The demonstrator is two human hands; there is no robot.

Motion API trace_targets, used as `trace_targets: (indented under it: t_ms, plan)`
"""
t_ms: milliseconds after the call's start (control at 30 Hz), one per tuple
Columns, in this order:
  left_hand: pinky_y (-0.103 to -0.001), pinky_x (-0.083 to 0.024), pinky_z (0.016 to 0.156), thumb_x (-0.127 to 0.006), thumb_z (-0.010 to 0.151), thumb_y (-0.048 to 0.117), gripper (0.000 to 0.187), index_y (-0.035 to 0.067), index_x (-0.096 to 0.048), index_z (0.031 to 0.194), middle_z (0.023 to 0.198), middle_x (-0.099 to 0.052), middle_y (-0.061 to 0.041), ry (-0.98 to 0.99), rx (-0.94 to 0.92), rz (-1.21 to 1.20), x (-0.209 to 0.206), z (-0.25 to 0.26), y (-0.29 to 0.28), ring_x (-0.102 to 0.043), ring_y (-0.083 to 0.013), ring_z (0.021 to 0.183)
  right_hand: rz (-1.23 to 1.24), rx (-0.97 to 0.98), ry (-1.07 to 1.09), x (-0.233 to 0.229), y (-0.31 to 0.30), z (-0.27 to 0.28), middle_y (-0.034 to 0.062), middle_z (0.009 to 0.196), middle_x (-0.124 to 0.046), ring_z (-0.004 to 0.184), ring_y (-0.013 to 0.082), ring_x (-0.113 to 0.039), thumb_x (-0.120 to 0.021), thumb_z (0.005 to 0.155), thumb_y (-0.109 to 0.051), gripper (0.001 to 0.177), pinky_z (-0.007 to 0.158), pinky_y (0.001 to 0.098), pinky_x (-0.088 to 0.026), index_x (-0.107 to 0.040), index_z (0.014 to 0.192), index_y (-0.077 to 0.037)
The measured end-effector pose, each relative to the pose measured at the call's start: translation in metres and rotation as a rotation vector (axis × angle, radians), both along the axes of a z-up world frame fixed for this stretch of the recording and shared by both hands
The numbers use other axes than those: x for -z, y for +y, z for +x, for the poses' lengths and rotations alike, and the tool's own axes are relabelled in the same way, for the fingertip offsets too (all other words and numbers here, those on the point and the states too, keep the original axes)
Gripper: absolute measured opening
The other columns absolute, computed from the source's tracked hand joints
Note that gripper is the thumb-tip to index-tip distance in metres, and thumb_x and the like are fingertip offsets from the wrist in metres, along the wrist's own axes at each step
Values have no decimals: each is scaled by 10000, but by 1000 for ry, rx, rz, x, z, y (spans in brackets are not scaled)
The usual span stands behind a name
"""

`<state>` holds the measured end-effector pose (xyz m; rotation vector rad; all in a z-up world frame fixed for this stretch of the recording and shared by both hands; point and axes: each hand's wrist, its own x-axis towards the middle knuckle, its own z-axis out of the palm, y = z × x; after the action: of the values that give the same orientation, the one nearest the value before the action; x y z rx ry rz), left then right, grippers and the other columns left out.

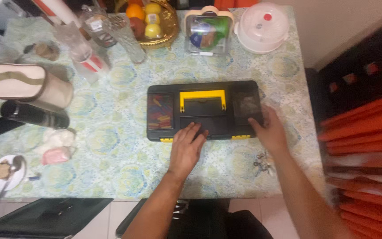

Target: The person opens a black toolbox with yellow latches on a patterned tablecloth. They remove small metal hardware and plastic-wrapped items, placing them on the table. The person then opens the main compartment, removes a smaller red-handled case, and takes out various tools including pliers and screwdrivers, laying them on the table.

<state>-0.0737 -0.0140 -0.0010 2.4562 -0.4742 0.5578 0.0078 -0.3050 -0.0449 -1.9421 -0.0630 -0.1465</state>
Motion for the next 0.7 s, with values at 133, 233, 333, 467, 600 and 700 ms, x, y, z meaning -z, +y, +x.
trace_targets:
  t_ms: [133,233,333,467,600,700]
  plan:
    - [-493,-447,1028,-728,910,176,248,117,-742,1151,1317,-645,-134,15,30,-17,1,4,5,-583,-343,1269,-258,109,149,-10,2,28,147,1150,-742,999,223,-727,-847,825,-199,639,862,335,-557,-574,1382,-42]
    - [-485,-448,1043,-723,902,161,262,127,-745,1161,1330,-648,-122,26,49,-67,3,3,9,-580,-341,1282,-256,96,261,-27,8,32,80,989,-802,852,203,-765,-851,793,-241,467,778,337,-570,-725,1212,-77]
    - [-484,-446,1047,-731,900,160,256,130,-746,1154,1338,-647,-119,51,54,-78,4,4,10,-579,-339,1289,-506,156,244,-42,16,33,100,899,-784,796,244,-740,-884,756,-295,441,729,373,-559,-775,1148,-126]
    - [-482,-454,1045,-737,894,149,262,132,-747,1155,1341,-645,-119,42,54,-85,5,3,10,-576,-341,1292,-507,160,222,-49,19,37,115,897,-779,797,271,-745,-887,720,-319,430,738,392,-568,-793,1099,-139]
    - [-485,-459,1041,-740,894,144,253,127,-751,1147,1340,-643,-117,51,62,-94,5,3,13,-576,-340,1297,-594,130,254,-46,13,54,123,898,-781,805,288,-748,-895,723,-319,358,773,394,-571,-811,1010,-122]
    - [-482,-460,1046,-726,914,138,234,126,-757,1146,1349,-641,-115,58,50,-86,5,4,10,-575,-337,1306,-662,106,267,-39,4,64,144,922,-774,835,301,-734,-916,715,-316,380,790,404,-562,-819,1013,-103]
